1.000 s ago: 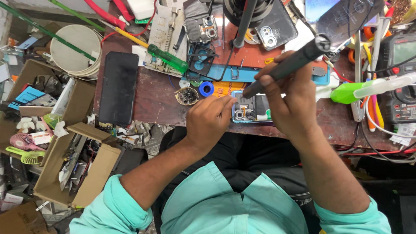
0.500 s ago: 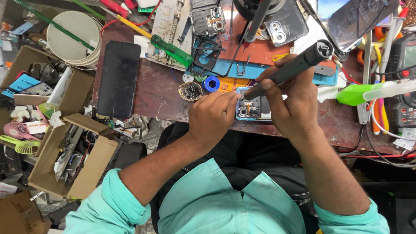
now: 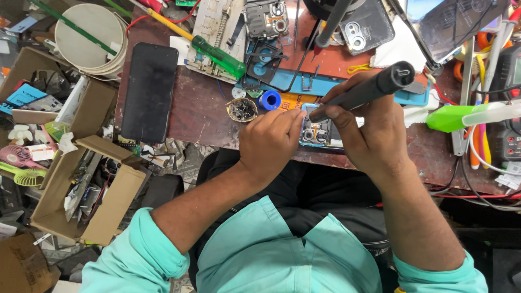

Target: The person tests a smartphone by unlocking it and navigating the screen, then uses a heat gun to warm the internal components while the device is open. The person handles the phone and heat gun throughout the process.

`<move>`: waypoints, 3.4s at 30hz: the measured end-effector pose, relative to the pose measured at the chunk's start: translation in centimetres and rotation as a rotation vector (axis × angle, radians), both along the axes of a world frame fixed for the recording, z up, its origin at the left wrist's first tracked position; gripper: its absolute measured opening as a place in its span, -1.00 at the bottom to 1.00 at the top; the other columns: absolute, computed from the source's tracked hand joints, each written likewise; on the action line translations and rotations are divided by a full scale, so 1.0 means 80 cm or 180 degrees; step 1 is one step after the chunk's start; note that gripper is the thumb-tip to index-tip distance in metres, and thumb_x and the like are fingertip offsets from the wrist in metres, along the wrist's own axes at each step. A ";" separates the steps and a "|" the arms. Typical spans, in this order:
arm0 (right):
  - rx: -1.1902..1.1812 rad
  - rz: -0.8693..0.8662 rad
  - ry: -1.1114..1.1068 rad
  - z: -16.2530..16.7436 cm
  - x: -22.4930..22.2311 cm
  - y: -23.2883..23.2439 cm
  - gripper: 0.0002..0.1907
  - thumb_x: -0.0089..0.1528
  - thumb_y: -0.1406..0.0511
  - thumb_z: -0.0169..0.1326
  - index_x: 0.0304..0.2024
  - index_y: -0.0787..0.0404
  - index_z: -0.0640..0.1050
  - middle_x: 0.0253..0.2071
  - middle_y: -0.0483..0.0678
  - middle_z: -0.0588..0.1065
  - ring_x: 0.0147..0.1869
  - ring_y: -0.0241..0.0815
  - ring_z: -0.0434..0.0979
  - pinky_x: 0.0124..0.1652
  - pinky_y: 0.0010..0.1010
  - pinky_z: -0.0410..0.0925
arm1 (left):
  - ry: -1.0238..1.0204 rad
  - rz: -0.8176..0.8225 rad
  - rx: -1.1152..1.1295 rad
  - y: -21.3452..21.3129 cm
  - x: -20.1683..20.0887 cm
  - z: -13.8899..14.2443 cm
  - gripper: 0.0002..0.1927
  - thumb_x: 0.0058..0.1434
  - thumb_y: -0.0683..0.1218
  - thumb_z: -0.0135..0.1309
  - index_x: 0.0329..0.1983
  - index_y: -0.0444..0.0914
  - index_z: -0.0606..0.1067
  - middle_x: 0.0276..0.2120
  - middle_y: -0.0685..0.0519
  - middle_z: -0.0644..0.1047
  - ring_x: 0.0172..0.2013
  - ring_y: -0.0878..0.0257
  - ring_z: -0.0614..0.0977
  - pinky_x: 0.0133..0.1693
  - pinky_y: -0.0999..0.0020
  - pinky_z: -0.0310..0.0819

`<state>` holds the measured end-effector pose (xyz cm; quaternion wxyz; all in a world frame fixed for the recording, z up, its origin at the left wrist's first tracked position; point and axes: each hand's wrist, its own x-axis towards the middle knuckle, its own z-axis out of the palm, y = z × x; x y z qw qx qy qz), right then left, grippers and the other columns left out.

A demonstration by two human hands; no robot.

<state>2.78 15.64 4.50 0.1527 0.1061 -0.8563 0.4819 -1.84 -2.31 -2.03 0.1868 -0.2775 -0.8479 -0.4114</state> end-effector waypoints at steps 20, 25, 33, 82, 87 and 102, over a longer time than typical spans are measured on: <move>-0.0139 -0.0037 -0.0264 0.011 -0.005 -0.006 -0.70 0.43 0.44 0.16 0.13 0.32 0.35 -0.06 0.04 0.59 0.03 -0.10 0.74 -0.09 -0.39 0.58 | -0.0131 -0.0131 0.0114 -0.004 -0.003 -0.001 -0.89 0.32 -0.11 0.18 -0.20 -0.26 0.63 -0.35 -0.04 0.64 -0.38 0.01 0.67 -0.30 0.17 0.56; -0.0060 -0.0073 -0.0083 0.006 -0.007 -0.006 -0.69 0.44 0.44 0.15 0.12 0.33 0.31 -0.06 0.04 0.58 0.01 -0.10 0.74 -0.09 -0.39 0.59 | -0.0187 -0.0233 0.0186 -0.007 -0.004 -0.003 -0.90 0.32 -0.12 0.19 -0.23 -0.26 0.63 -0.36 -0.05 0.63 -0.38 -0.01 0.66 -0.30 0.15 0.55; -0.0303 -0.0051 -0.0050 0.000 -0.006 -0.008 -0.67 0.45 0.45 0.12 0.15 0.33 0.28 -0.02 0.06 0.56 0.03 -0.08 0.74 -0.07 -0.37 0.60 | -0.0255 -0.0678 -0.0026 -0.021 -0.005 -0.001 -0.87 0.21 -0.09 0.26 -0.26 -0.26 0.64 -0.43 -0.03 0.59 -0.38 0.00 0.63 -0.30 0.12 0.50; 0.0119 -0.0632 0.0200 -0.009 0.000 0.023 -0.72 0.58 0.41 0.13 0.14 0.37 0.27 -0.18 0.03 0.56 -0.15 -0.27 0.63 -0.20 -0.56 0.51 | 0.0021 -0.0424 -0.0195 -0.015 -0.003 0.005 -0.87 0.30 -0.07 0.25 -0.20 -0.22 0.62 -0.42 0.04 0.56 -0.44 0.08 0.61 -0.36 0.22 0.50; 0.0068 -0.0609 0.0220 -0.010 0.001 0.025 -0.72 0.60 0.42 0.13 0.15 0.37 0.27 -0.16 0.02 0.57 -0.11 -0.26 0.63 -0.15 -0.55 0.52 | 0.0047 -0.0405 -0.0191 -0.014 -0.004 0.005 -0.87 0.30 -0.07 0.24 -0.20 -0.22 0.61 -0.42 0.04 0.56 -0.44 0.09 0.61 -0.36 0.22 0.50; -0.0875 -0.0146 -0.0372 0.008 0.014 0.033 -0.64 0.35 0.50 0.20 0.10 0.33 0.34 -0.02 0.02 0.51 0.10 -0.18 0.62 0.05 -0.39 0.57 | 0.0031 -0.0423 -0.0214 -0.014 -0.004 0.004 -0.87 0.31 -0.07 0.23 -0.23 -0.23 0.62 -0.42 0.03 0.56 -0.44 0.08 0.62 -0.36 0.20 0.50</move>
